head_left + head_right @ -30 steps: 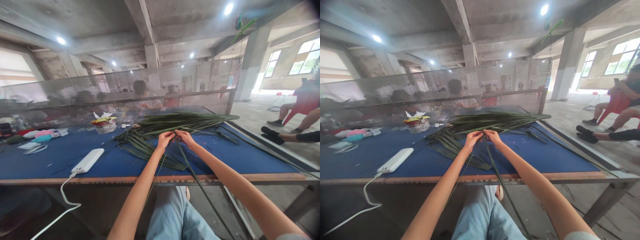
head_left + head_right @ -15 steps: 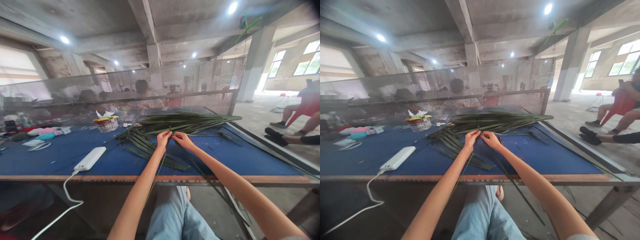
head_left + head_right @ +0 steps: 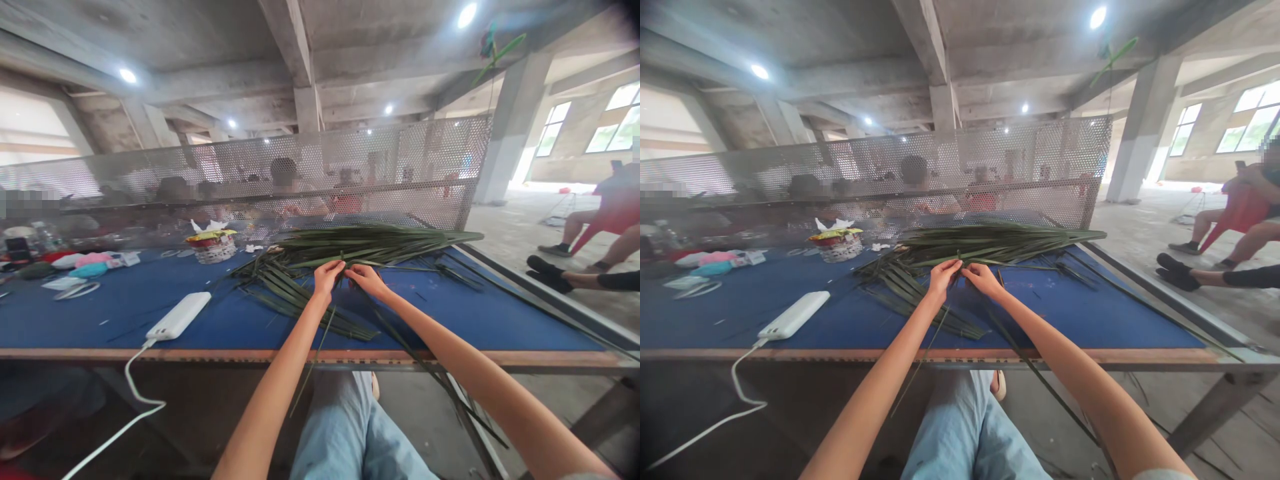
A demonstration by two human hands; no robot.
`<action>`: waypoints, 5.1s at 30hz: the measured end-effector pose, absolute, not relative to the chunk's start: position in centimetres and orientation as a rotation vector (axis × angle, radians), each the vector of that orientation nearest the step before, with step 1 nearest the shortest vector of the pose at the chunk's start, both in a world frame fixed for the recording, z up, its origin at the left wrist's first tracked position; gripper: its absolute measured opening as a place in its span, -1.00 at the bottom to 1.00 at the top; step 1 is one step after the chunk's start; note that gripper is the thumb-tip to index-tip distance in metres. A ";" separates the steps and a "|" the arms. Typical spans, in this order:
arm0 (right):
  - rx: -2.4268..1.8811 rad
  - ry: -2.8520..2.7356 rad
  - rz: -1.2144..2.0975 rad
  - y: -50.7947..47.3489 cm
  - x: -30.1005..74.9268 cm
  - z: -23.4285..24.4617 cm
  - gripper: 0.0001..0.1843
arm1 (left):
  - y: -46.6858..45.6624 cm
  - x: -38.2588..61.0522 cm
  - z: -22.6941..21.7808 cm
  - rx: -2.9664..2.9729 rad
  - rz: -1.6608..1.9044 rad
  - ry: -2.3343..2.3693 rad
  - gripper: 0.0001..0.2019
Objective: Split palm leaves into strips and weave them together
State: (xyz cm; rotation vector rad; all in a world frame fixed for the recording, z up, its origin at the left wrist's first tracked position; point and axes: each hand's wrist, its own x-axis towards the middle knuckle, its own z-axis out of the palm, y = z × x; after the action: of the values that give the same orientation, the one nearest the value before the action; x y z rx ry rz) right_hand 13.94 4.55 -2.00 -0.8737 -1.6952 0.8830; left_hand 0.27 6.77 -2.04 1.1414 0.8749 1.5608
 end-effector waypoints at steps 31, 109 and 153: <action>-0.849 -1.602 0.918 4.6 14.2 -1.7 -0.56 | 6.5 0.2 -1.7 1.215 1.505 0.916 -0.80; -0.731 -1.443 1.063 5.5 15.9 -1.0 -0.55 | 6.1 0.8 -1.8 1.437 1.384 0.818 -0.78; -0.816 -1.455 0.923 6.1 15.5 -2.0 -0.51 | 4.7 0.7 -1.2 1.645 1.478 0.894 -0.75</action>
State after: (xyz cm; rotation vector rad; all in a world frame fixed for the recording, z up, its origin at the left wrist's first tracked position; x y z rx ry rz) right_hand 15.54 6.06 -2.01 -0.8164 -1.4554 0.9227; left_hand 0.70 4.70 -1.21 1.6453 0.8944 1.4776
